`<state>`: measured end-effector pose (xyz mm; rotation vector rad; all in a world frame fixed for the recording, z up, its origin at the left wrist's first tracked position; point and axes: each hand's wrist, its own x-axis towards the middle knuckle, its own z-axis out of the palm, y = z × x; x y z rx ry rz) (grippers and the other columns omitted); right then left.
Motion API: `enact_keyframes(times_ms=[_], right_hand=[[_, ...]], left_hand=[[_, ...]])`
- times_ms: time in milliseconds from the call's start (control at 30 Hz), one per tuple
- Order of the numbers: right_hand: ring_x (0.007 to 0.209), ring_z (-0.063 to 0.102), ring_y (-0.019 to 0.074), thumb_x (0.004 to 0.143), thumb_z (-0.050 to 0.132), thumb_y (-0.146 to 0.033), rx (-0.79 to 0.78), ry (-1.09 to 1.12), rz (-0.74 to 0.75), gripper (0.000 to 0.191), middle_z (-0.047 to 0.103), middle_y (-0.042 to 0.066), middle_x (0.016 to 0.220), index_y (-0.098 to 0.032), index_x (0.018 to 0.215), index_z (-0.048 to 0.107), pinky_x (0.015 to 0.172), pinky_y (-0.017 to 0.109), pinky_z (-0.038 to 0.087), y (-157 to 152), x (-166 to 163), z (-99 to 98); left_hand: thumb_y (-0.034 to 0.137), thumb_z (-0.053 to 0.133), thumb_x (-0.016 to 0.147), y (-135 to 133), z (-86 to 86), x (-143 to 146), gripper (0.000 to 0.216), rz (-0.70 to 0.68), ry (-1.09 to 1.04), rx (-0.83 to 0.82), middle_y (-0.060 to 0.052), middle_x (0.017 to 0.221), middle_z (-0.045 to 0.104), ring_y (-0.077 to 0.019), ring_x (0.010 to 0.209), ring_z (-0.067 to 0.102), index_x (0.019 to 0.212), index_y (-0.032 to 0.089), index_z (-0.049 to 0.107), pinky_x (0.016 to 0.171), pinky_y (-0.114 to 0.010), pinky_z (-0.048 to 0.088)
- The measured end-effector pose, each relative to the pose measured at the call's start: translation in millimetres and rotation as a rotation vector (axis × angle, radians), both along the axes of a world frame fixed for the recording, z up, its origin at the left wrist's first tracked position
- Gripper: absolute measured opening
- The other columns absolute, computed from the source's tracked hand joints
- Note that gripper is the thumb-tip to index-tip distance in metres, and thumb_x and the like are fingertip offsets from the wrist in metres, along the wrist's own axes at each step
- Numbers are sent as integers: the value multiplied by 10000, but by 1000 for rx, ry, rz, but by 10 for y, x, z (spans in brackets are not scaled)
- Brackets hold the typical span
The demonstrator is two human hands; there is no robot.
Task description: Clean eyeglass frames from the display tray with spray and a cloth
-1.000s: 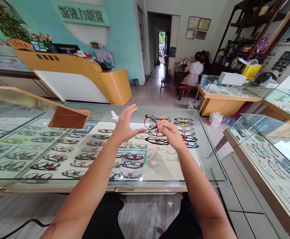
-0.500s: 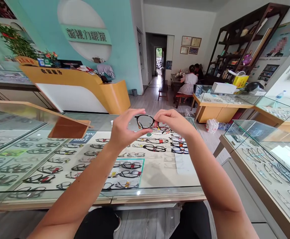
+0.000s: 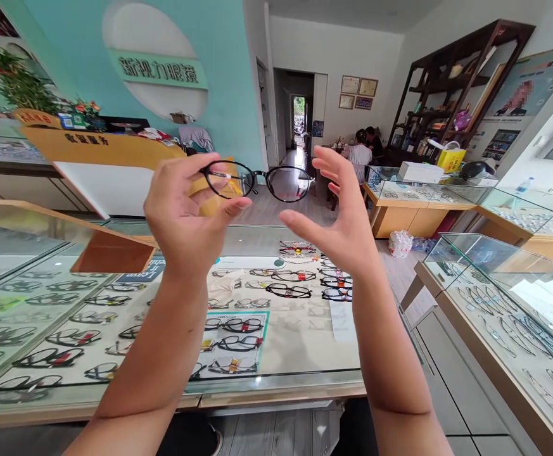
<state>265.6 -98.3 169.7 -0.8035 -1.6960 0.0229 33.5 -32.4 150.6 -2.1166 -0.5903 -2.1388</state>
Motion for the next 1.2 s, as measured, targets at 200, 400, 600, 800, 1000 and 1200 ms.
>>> enact_keyframes(times_ms=[200,400,600,800,1000,1200], right_hand=[[1365,580,306,993,744,-539,84,81,-72,610,572,93,1490,-350,1527,519,1143,534,525,239,-256,-261],[1242,610,308,977,762,-559,85,46,-142,492,637,75,1288,-331,1392,629,1110,558,536,330,-207,-339],[1299,599,344,965,774,-564,126,18,-216,552,612,103,1364,-311,1425,603,1126,603,522,316,-187,-339],[1374,573,355,980,766,-544,117,42,-200,517,620,105,1345,-320,1414,598,1149,603,526,297,-189,-362],[1352,589,340,1018,718,-482,137,21,-218,473,602,103,1372,-328,1444,581,1116,584,544,313,-189,-351],[1252,666,336,983,762,-512,156,39,-238,484,645,82,1328,-372,1408,578,1067,584,590,426,-143,-383]], left_hand=[[674,818,858,39,-59,14,634,40,-14,35,-70,1219,688,-251,1139,706,1381,331,712,918,-443,688],[700,806,863,155,-135,-77,624,79,68,24,-39,1218,723,-252,1120,701,1365,340,712,880,-440,679],[671,868,812,231,-192,-32,639,94,49,36,-47,1203,710,-260,1148,700,1341,348,713,892,-435,682],[693,828,850,264,-289,72,688,37,-53,-39,-72,1327,659,-290,1249,716,1418,379,601,984,-475,672],[630,870,840,328,-327,120,647,-17,-81,-5,-51,1273,639,-267,1232,717,1365,362,603,1023,-471,654],[723,836,803,383,-349,120,742,-8,-40,-11,-63,1297,647,-286,1262,697,1395,354,581,1013,-441,640]])
